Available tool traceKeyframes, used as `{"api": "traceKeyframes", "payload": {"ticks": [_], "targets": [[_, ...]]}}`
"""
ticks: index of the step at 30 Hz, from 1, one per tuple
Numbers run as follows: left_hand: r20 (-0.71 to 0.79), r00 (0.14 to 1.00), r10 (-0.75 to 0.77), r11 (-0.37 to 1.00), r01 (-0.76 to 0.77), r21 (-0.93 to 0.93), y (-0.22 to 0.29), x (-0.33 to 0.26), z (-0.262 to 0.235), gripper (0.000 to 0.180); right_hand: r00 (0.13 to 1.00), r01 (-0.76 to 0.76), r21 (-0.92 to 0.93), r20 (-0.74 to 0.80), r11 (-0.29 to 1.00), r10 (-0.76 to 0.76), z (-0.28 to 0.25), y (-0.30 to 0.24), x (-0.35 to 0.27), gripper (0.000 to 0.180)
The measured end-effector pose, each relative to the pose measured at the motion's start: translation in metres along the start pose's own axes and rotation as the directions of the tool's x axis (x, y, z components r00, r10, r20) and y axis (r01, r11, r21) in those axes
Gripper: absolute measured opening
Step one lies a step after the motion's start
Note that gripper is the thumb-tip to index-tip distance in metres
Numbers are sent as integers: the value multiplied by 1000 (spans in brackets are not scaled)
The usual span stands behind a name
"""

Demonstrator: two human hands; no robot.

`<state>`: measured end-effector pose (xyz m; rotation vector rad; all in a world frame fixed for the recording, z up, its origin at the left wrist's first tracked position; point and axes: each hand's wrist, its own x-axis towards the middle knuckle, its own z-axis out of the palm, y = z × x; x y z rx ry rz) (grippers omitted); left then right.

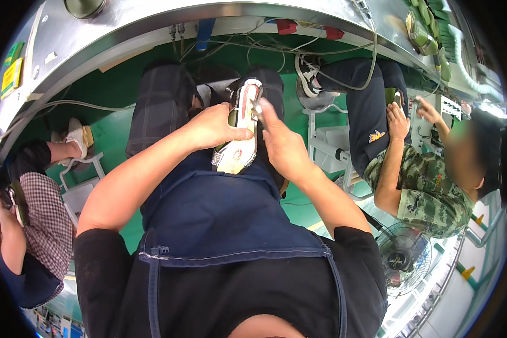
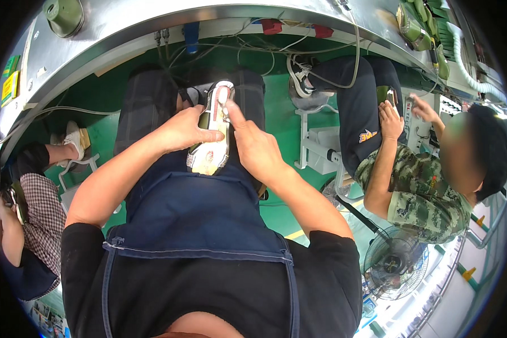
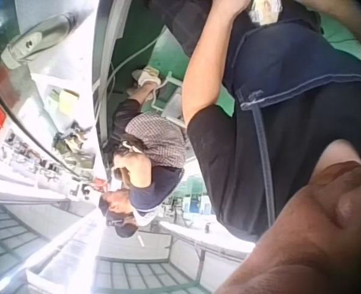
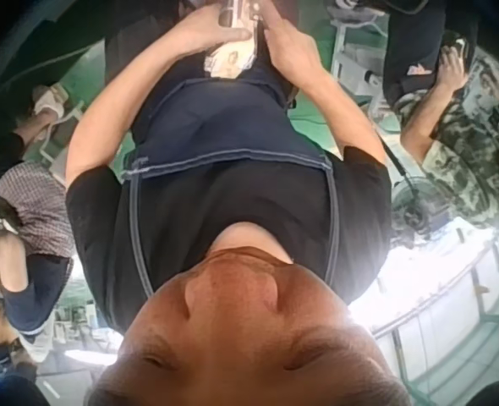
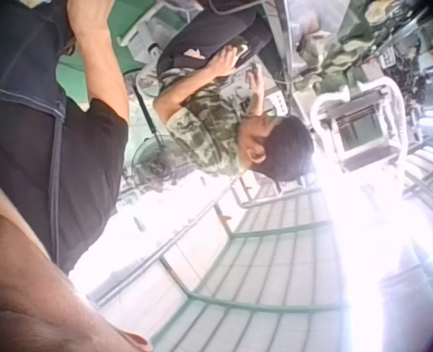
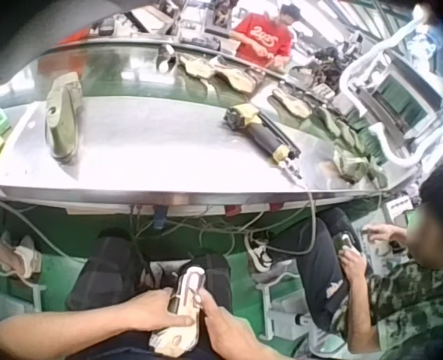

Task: The person assembles green slip-on shoes on a factory line. They use a metal scraper to smooth the sole edges and a yellow pneumatic tool to secure the sole to the shoe upper. The person handles the shoes one at a time, inspecting the fit and placing finished units onto a conveyor belt.

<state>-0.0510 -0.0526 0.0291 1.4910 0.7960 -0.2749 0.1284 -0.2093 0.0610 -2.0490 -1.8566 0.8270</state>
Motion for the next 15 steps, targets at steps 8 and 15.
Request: {"api": "traceKeyframes", "payload": {"ticks": [8, 15], "targets": [[-138, 985, 101, 994, -96, 44, -4, -17, 13, 104, 972, -204, 76, 133, 976, 193, -39, -33, 15, 46], [-305, 929, 209, 978, -198, 65, -27, -26, 43, 93, 834, -123, -99, 528, 987, 157, -80, -46, 44, 22]]}}
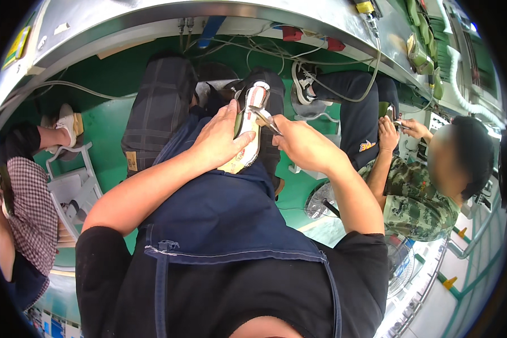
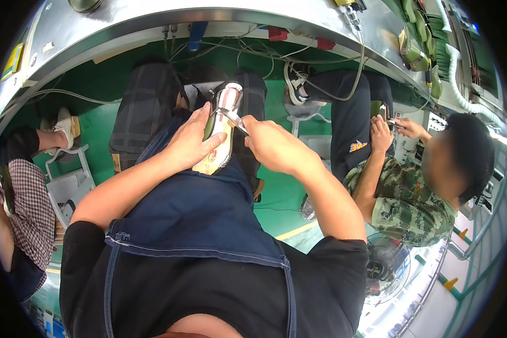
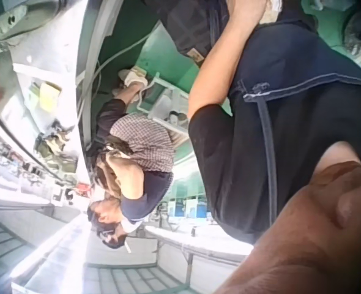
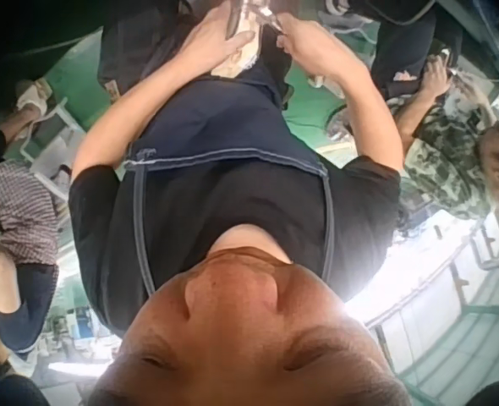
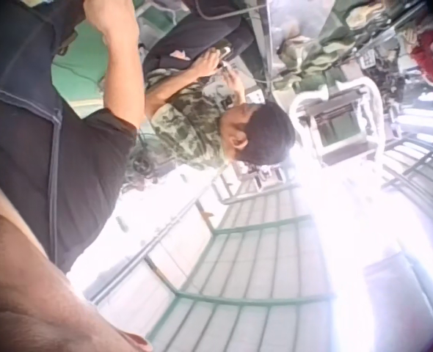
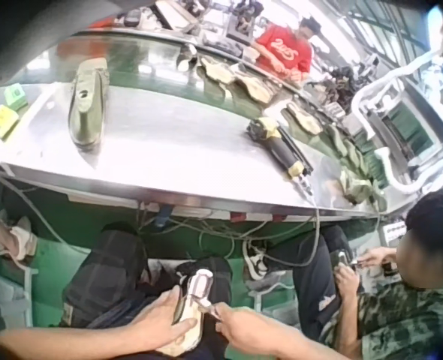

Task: The person assembles green slip-on shoes on a factory line. They use a metal scraper to smooth the sole edges and a yellow pneumatic tool to secure the sole to the shoe upper. The person handles the shoes one at a time, inspecting the fit and placing finished units onto a conveyor belt.

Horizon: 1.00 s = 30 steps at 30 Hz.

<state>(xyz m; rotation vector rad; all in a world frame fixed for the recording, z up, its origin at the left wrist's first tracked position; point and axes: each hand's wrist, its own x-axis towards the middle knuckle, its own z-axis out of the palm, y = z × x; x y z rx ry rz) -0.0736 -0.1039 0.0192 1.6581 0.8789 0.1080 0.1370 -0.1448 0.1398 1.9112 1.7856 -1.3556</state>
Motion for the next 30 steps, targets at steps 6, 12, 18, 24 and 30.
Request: {"api": "traceKeyframes", "payload": {"ticks": [6, 12, 18, 24, 30], "targets": [[-40, 998, 46, 999, -45, 29, -6, -4, 3, 90, 997, 8, -157, 80, 988, 5, -17, -14, 11, 24], [-29, 998, 62, 998, -63, -32, -7, -4, -1, 85, 988, -46, -135, 142, 990, 65, -19, -22, 16, 24], [-107, 980, 165, 713, -193, -674, -48, 57, 2, 55, 982, -93, -105, 157, 990, 109, -21, -17, 15, 24], [-57, 969, 242, 608, -197, -769, -26, 110, 4, 54, 978, -86, -85, 183, 993, 100, -26, -16, 14, 25], [-28, 978, 207, 593, -148, -791, -28, 111, 11, 58, 982, -42, -19, 186, 999, 45, -16, 4, 18, 23]]}}
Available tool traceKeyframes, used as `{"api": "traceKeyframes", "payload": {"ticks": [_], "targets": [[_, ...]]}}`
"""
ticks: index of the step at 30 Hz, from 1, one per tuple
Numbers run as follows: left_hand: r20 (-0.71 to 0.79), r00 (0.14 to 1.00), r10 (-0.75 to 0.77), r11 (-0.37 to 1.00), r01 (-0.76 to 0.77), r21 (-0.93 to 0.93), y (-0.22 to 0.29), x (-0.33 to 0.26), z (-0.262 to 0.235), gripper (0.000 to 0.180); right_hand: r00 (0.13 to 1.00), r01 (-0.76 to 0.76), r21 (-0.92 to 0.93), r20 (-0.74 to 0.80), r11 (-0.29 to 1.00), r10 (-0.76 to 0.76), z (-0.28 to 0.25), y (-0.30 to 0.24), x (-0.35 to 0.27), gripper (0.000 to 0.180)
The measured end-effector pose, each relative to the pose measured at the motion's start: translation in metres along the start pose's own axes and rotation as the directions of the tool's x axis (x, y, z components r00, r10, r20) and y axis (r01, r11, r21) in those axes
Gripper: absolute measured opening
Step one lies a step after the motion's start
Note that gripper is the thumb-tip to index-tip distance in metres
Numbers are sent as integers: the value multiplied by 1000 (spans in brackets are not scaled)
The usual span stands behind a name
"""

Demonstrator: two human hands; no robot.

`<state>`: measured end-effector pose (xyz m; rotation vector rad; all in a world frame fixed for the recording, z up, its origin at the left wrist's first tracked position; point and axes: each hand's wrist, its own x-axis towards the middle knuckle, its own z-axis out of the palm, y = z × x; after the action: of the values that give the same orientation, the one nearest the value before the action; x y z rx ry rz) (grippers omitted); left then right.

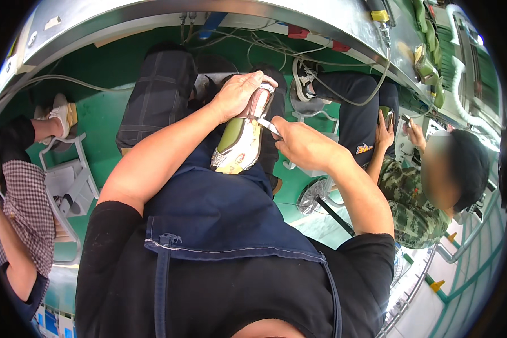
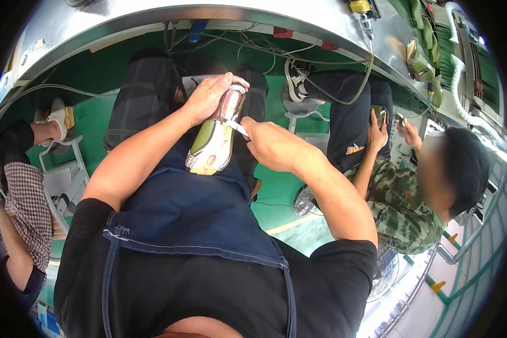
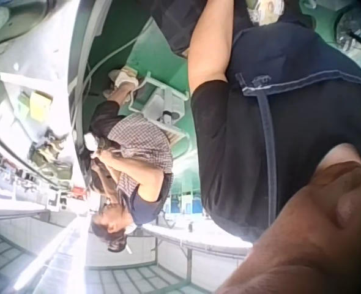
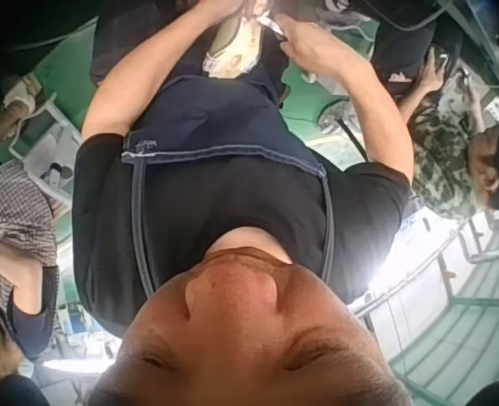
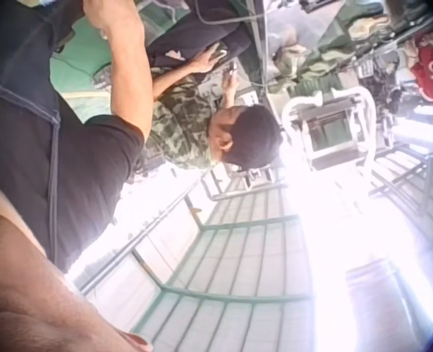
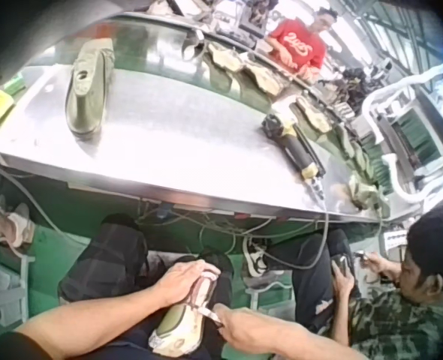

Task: The person assembles green slip-on shoes on a factory line. They use a metal scraper to smooth the sole edges and a yellow pneumatic tool to secure the sole to the shoe upper. The person handles the shoes one at a time, inspecting the fit and placing finished units onto a conveyor belt.

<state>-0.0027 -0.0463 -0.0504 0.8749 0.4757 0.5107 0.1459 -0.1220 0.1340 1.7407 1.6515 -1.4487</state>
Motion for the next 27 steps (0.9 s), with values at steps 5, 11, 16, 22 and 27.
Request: {"api": "traceKeyframes", "payload": {"ticks": [5, 11, 16, 22, 27], "targets": [[-21, 999, 24, 998, -23, 65, 1, -3, 2, 57, 1000, 18, -96, 26, 995, -16, -4, 6, 3, 24], [-22, 1000, -10, 1000, 10, -11, -2, -3, 4, 56, 997, 59, -148, 51, 987, -52, -7, 9, 4, 26], [-23, 999, 31, 999, -31, 28, -2, -1, 4, 56, 996, 75, -202, 66, 976, -63, -9, 11, 5, 28], [-24, 999, 30, 999, -29, 40, -3, -3, 4, 56, 994, 92, -255, 74, 962, -76, -8, 11, 4, 28], [-13, 1000, 9, 994, -7, 108, 0, -6, 3, 55, 994, 108, -338, 58, 935, -94, -8, 5, 0, 26]]}}
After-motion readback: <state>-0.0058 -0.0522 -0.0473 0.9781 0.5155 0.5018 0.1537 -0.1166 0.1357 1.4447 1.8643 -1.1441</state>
